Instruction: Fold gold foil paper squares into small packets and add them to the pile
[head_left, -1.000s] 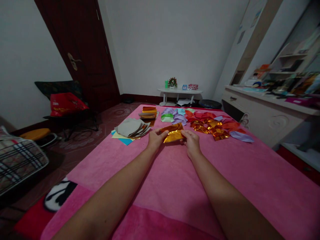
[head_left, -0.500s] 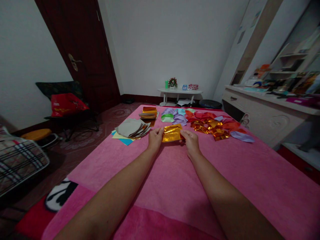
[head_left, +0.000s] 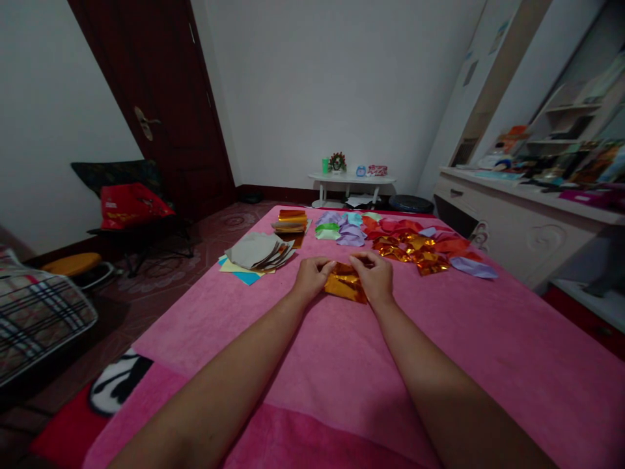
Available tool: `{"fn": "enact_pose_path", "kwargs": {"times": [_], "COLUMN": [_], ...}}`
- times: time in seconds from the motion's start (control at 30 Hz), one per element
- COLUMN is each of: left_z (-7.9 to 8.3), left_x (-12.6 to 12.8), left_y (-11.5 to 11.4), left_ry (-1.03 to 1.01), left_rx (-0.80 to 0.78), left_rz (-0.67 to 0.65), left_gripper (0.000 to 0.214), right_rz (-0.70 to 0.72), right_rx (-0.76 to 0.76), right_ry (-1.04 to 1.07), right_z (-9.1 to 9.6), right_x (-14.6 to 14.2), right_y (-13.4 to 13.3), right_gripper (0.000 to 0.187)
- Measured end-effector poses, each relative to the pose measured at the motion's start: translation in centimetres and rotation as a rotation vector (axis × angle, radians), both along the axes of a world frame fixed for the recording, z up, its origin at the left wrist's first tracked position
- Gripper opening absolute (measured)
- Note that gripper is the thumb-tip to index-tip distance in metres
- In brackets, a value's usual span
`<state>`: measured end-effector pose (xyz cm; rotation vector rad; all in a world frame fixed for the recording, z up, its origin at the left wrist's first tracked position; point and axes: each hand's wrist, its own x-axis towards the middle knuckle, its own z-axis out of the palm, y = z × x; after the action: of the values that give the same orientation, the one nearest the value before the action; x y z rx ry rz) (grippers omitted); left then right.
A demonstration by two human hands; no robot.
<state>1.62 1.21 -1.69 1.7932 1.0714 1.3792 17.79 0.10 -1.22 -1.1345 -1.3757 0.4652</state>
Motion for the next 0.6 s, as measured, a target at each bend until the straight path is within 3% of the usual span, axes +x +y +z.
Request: {"fn": "enact_pose_path", "kwargs": {"times": [0.17,0.3,0.47,0.6], "left_z": [-0.1,-0.1,-0.2,-0.5], "left_x": [0.0,-0.2,-0.7,-1.0], "left_y": [-0.1,-0.1,0.5,1.2], "left_ry": [0.039,0.031,-0.063,-0.174], "left_rx": [0.028,0.028,-0.007,-0.072], "left_rz": [-0.003,0.045,0.182,0.199], "left_gripper": [0.031,0.028,0.031,0.034], "right_rz": [0.019,0.040,-0.016,-0.045], "right_rx": [0.074,0.059,0.008,-0.050], "right_ry": [-0.291,-0.418,-0.399,-0.299], "right_z": [0.7,0.7,0.3,-0.5], "right_x": [-0.4,-0.7,0.4,1.0], "right_y": [-0.5,-0.6,-0.3,0.5], "right_gripper": [0.010,0.011,0.018,0.020]}}
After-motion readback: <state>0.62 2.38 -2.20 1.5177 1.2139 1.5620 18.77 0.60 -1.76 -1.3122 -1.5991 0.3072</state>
